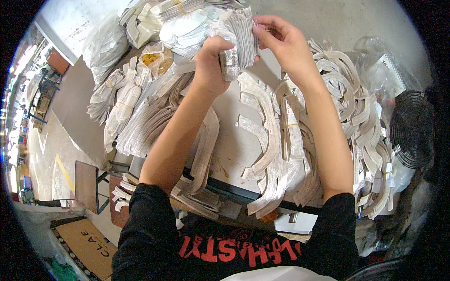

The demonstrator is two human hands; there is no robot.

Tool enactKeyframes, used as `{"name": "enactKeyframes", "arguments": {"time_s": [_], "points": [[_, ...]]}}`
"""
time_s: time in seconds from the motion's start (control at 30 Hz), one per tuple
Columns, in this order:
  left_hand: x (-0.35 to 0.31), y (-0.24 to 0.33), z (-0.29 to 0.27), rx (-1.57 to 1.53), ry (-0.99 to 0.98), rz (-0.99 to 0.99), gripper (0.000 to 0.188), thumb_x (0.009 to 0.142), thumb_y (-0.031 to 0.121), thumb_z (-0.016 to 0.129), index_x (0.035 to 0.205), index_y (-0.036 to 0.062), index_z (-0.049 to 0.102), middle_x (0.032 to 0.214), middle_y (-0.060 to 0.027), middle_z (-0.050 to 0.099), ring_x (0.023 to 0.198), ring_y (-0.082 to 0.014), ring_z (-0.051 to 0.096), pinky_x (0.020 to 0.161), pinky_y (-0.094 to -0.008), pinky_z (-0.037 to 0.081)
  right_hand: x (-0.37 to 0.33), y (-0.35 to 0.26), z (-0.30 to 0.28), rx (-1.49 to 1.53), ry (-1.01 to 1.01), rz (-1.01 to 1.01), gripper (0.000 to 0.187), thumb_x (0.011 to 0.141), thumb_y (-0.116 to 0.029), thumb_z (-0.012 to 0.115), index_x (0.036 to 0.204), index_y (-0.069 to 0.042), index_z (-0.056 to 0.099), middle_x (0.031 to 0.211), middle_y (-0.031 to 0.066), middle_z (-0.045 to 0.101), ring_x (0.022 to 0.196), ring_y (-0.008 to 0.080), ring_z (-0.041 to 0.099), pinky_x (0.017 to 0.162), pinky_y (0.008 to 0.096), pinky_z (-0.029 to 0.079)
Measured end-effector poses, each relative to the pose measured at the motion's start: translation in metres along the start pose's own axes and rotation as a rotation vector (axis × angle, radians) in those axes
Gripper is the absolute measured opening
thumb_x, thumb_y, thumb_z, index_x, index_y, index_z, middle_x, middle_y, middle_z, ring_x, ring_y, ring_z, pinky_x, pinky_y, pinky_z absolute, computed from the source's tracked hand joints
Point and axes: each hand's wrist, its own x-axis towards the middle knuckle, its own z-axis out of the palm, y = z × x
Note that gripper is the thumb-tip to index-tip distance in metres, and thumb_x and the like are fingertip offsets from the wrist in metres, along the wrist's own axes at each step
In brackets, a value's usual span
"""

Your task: The person sorts and stacks white fabric strips on a table. They pick up strips, align them, and place them into neat piles, occasionally adjusting the stack to keep it organized.

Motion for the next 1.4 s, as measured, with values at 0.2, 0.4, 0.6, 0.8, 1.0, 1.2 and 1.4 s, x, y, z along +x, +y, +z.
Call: {"name": "enactKeyframes", "arguments": {"time_s": [0.2, 0.4, 0.6, 0.8, 1.0, 1.2, 1.4], "points": [[-0.002, 0.008, -0.004, -0.335, -0.081, -0.099, 0.065, 0.08, 0.029, 0.053, 0.134, -0.0063, 0.062, 0.119, -0.0233, 0.075, 0.097, -0.0388, 0.076, 0.08, -0.0508, 0.067, 0.004, 0.001, -0.015, 0.043, -0.056, -0.055, 0.023, 0.105, -0.016, 0.072, 0.125, -0.003, 0.075, 0.098, 0.0006, 0.072, 0.085, 0.0091, 0.065, 0.08, 0.0264, 0.056], [0.0, 0.008, -0.025, -0.425, -0.224, -0.173, 0.074, 0.078, 0.033, 0.056, 0.145, 0.0007, 0.057, 0.134, -0.0199, 0.07, 0.115, -0.0399, 0.071, 0.088, -0.0581, 0.064, 0.003, -0.002, -0.016, 0.044, -0.1, -0.064, 0.027, 0.108, -0.017, 0.068, 0.131, -0.005, 0.072, 0.1, -0.0008, 0.07, 0.09, 0.0088, 0.063, 0.087, 0.028, 0.055], [0.003, 0.003, -0.031, -0.493, -0.258, -0.189, 0.08, 0.077, 0.036, 0.058, 0.15, 0.0031, 0.053, 0.137, -0.0206, 0.069, 0.117, -0.0411, 0.072, 0.076, -0.052, 0.07, 0.004, 0.001, -0.022, 0.062, -0.081, -0.097, 0.024, 0.105, -0.016, 0.072, 0.127, -0.006, 0.067, 0.103, -0.0001, 0.069, 0.09, 0.0099, 0.065, 0.085, 0.0294, 0.058], [0.001, 0.005, -0.029, -0.492, -0.244, -0.184, 0.082, 0.077, 0.035, 0.059, 0.152, 0.0024, 0.052, 0.137, -0.0214, 0.069, 0.115, -0.042, 0.073, 0.076, -0.0525, 0.071, 0.001, -0.007, -0.017, 0.004, -0.058, -0.1, 0.026, 0.103, -0.02, 0.076, 0.124, -0.006, 0.068, 0.1, -0.0004, 0.069, 0.088, 0.0095, 0.065, 0.083, 0.0274, 0.056], [0.002, 0.006, -0.027, -0.553, -0.377, -0.19, 0.082, 0.078, 0.034, 0.06, 0.154, 0.0048, 0.051, 0.144, -0.0182, 0.066, 0.121, -0.0408, 0.071, 0.081, -0.0558, 0.069, 0.003, -0.006, -0.022, 0.019, -0.03, -0.125, 0.023, 0.103, -0.019, 0.075, 0.121, -0.006, 0.069, 0.096, -0.0017, 0.067, 0.086, 0.0084, 0.064, 0.079, 0.0267, 0.054], [0.005, 0.003, -0.043, -0.529, -0.411, -0.221, 0.081, 0.078, 0.032, 0.062, 0.154, 0.0068, 0.052, 0.146, -0.0157, 0.066, 0.13, -0.0394, 0.066, 0.1, -0.0664, 0.054, 0.002, -0.01, -0.018, -0.003, -0.084, -0.152, 0.019, 0.104, -0.02, 0.075, 0.117, -0.007, 0.072, 0.089, -0.0033, 0.063, 0.081, 0.0068, 0.06, 0.076, 0.0246, 0.052], [0.006, 0.002, -0.041, -0.539, -0.429, -0.204, 0.08, 0.078, 0.031, 0.062, 0.153, 0.0063, 0.053, 0.146, -0.0164, 0.066, 0.129, -0.0395, 0.066, 0.098, -0.0668, 0.054, 0.003, -0.003, -0.022, -0.071, -0.068, -0.173, 0.018, 0.104, -0.02, 0.075, 0.115, -0.007, 0.072, 0.087, -0.0034, 0.063, 0.079, 0.0067, 0.06, 0.072, 0.0244, 0.051]]}}
